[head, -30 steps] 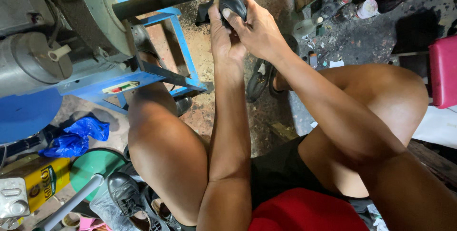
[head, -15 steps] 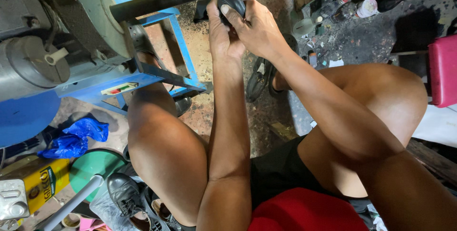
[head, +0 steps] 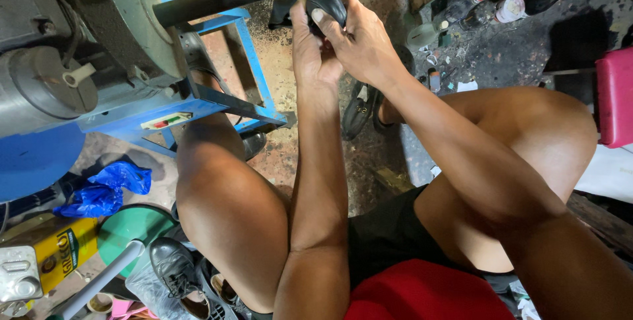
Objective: The person sits at a bench-mounted grinding machine and sands the sole and heel edge of a shoe, repeatedly rotating the shoe and pressing different areas of the sole against the spinning abrasive wheel, briefly pausing to turn the shoe over before continuing.
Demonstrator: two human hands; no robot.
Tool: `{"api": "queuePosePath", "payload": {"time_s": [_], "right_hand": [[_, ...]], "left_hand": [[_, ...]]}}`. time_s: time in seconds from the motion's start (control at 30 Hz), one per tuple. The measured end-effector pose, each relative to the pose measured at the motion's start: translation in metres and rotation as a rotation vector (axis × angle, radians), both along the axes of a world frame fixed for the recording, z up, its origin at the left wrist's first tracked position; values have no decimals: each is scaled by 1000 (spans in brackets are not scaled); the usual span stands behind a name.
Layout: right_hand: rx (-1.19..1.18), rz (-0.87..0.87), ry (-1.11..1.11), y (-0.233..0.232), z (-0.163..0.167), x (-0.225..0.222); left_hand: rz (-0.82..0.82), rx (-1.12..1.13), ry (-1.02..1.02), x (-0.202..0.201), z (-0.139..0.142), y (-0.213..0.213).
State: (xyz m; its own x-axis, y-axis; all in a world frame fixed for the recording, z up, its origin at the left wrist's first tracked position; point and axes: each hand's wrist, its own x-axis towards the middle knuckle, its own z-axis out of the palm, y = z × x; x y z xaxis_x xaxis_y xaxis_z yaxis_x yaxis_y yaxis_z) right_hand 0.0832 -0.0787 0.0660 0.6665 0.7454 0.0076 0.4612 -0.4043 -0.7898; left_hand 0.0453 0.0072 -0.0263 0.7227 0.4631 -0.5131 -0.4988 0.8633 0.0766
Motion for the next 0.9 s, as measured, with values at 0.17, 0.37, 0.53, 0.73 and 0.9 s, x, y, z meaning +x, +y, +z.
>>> {"api": "queuePosePath", "payload": {"time_s": [0.17, 0.37, 0.53, 0.73, 0.9], "right_hand": [[33, 26, -49, -2, 5, -4], [110, 74, 9, -5, 11, -7], [84, 62, 34, -7, 15, -8], [189, 64, 298, -14, 5, -5], [418, 180, 694, -22, -8, 4]], "left_hand": [[-10, -15, -6, -3, 2, -2], [18, 7, 39, -7, 3, -8], [14, 33, -19, -7, 1, -9], [14, 42, -4, -11, 0, -11], [7, 135, -6, -14, -3, -13]]}}
